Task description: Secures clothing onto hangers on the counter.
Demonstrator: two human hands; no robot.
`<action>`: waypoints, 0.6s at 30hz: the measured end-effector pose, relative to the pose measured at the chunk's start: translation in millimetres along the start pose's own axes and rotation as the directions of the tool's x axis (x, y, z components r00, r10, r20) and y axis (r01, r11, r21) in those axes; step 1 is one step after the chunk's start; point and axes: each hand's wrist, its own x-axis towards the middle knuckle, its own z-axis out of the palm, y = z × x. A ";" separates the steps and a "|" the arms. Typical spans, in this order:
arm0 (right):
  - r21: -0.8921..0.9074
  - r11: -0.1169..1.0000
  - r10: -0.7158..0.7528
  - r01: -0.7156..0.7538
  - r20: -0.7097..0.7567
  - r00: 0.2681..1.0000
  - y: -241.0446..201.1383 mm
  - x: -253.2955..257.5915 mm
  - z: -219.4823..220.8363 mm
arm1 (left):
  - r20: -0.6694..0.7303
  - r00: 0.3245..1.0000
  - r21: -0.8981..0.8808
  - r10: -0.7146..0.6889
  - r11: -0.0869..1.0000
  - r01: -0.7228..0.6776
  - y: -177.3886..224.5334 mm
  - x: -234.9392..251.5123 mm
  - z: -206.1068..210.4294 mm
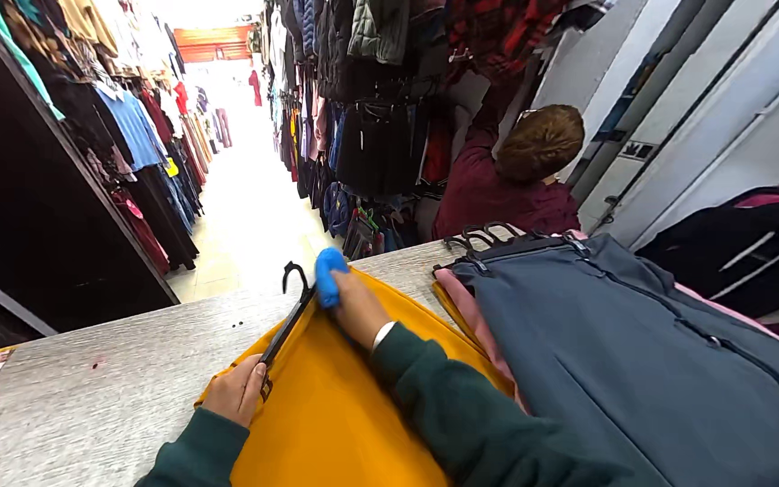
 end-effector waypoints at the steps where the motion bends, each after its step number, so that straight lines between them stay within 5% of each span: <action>1: -0.007 0.998 -0.055 0.056 0.102 0.993 -19.7 -15.2 3.3 | 0.006 0.999 -0.007 -0.038 0.999 0.038 -2.2 1.0 0.5; 4: 0.204 0.943 -0.333 0.264 0.506 0.796 -79.7 -59.6 -8.9 | 0.083 0.972 -0.100 -0.218 0.969 0.226 -12.9 7.1 -5.4; 6: 0.430 0.823 -0.545 0.371 0.418 0.726 -88.3 -76.8 -24.1 | 0.154 0.906 -0.260 -0.395 0.868 0.423 -10.6 17.3 -12.6; 9: 0.562 0.702 -0.625 0.438 0.190 0.757 -71.9 -93.0 -45.6 | 0.066 0.760 -0.595 -0.646 0.586 0.550 1.3 31.6 -18.2; 11: 0.560 0.709 -0.563 0.429 0.082 0.822 -46.3 -109.7 -52.5 | 0.035 0.778 -0.771 -0.627 0.478 0.420 -12.5 28.0 -15.7; 13: 0.566 0.767 -0.411 0.302 0.072 0.909 -11.7 -132.5 -55.0 | 0.011 0.859 -0.726 -0.511 0.587 0.359 -29.7 23.3 -15.8; 15: 0.589 0.804 -0.184 0.079 0.120 0.976 23.5 -157.8 -53.7 | -0.017 0.869 -0.567 -0.494 0.721 0.398 -33.4 29.2 -22.2; 18: 0.632 0.755 0.119 -0.176 0.132 0.984 55.1 -196.0 -50.6 | -0.085 0.857 -0.367 -0.509 0.815 0.447 -55.7 55.5 -30.6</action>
